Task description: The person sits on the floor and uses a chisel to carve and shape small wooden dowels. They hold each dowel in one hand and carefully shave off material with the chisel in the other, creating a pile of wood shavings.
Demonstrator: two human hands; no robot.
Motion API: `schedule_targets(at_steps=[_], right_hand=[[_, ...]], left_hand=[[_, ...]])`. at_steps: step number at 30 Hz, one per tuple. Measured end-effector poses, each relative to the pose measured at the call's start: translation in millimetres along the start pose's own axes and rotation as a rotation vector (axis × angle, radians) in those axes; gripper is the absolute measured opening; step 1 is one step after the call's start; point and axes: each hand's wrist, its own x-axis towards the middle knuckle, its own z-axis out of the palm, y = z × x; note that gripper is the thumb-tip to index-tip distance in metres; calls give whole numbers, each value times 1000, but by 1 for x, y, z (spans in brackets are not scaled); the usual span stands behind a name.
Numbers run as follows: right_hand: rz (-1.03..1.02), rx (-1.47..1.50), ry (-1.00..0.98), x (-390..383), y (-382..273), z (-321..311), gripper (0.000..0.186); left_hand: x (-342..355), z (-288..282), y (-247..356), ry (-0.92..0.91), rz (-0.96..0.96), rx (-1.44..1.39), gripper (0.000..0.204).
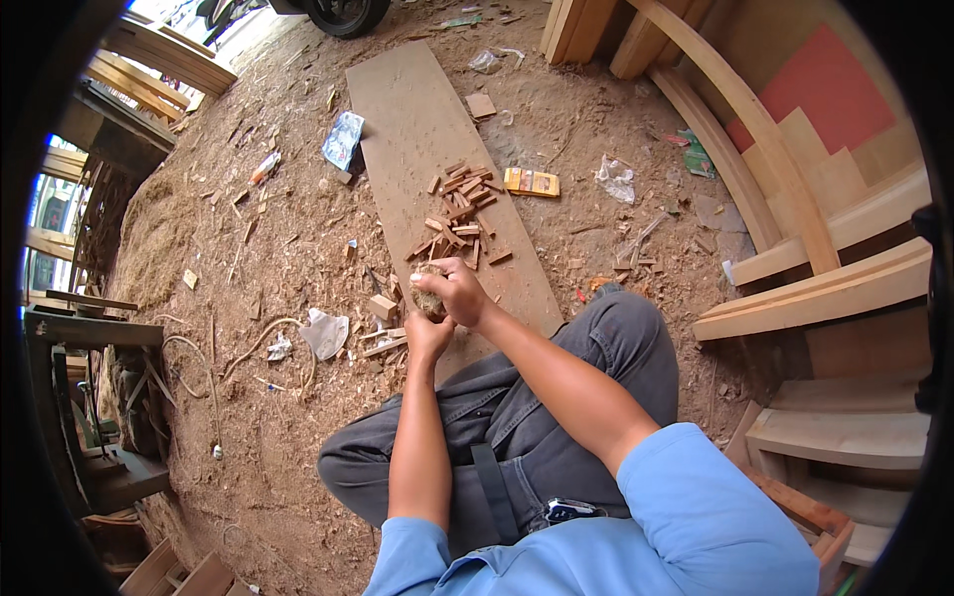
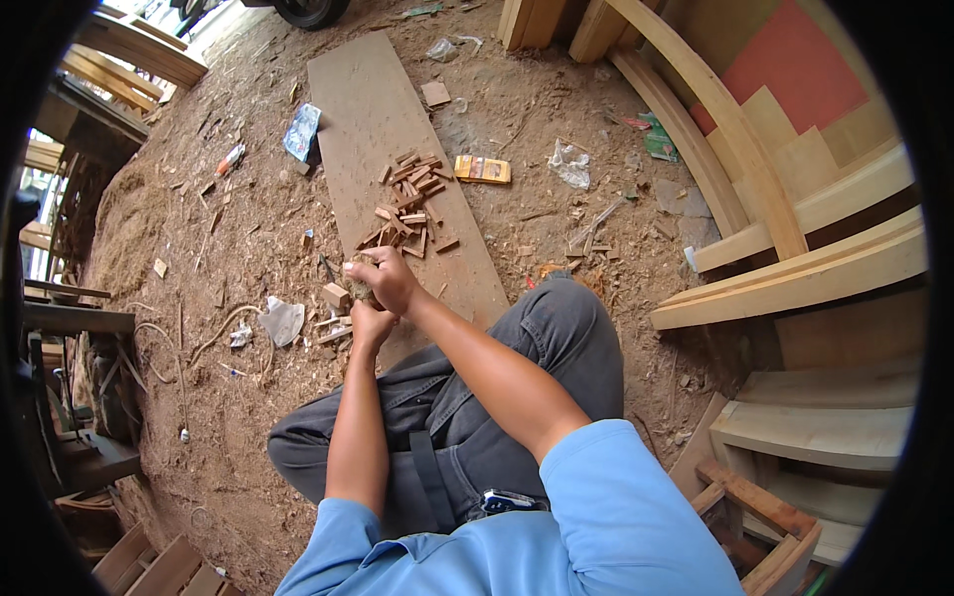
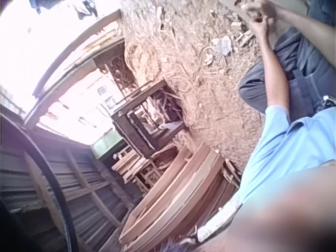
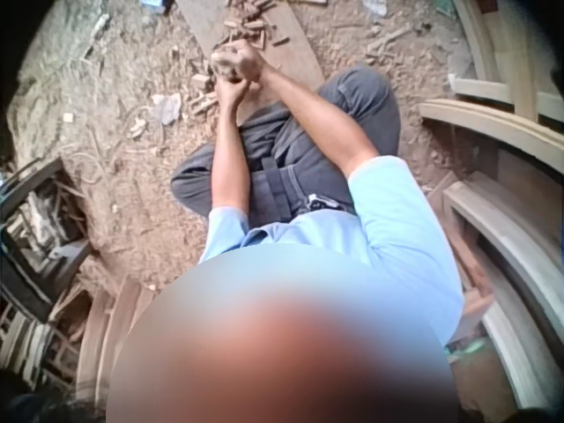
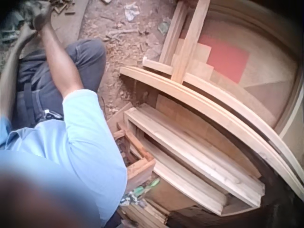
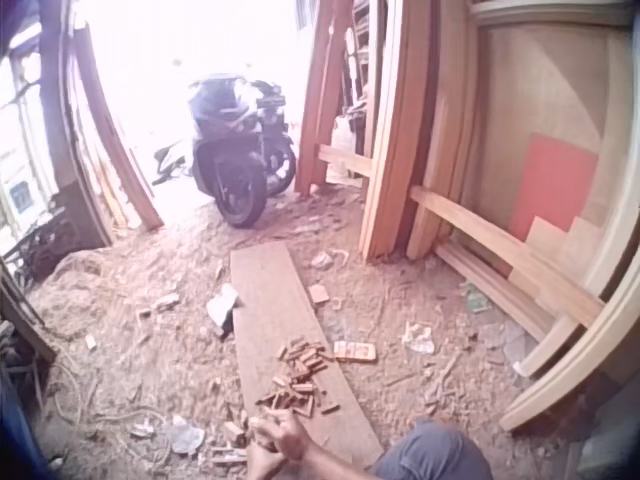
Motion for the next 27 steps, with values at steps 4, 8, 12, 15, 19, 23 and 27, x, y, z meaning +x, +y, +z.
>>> schedule_targets(at_steps=[4,8,12,15,19,23,27], right_hand=[[13,-68,-26,1,1,-3,28],[0,-13,-17,0,-2,-3,28],[31,-67,-29,0,-3,-1,25],[31,31,-37,0,-3,-3,26],[44,-62,-82,1,-2,-3,23],[-76,32,39,-1,0,0,24],[6,-165,-12,-1,0,0,24]], left_hand=[[5,3,-8,34,-6,12,30],[5,4,-11,-29,-28,23,31],[3,4,-12,40,18,-50,33],[4,2,-8,-2,17,31,30],[-4,1,-1,44,23,-71,24],[-8,-2,4,7,9,-5,25],[-7,-1,3,66,37,-73,26]])
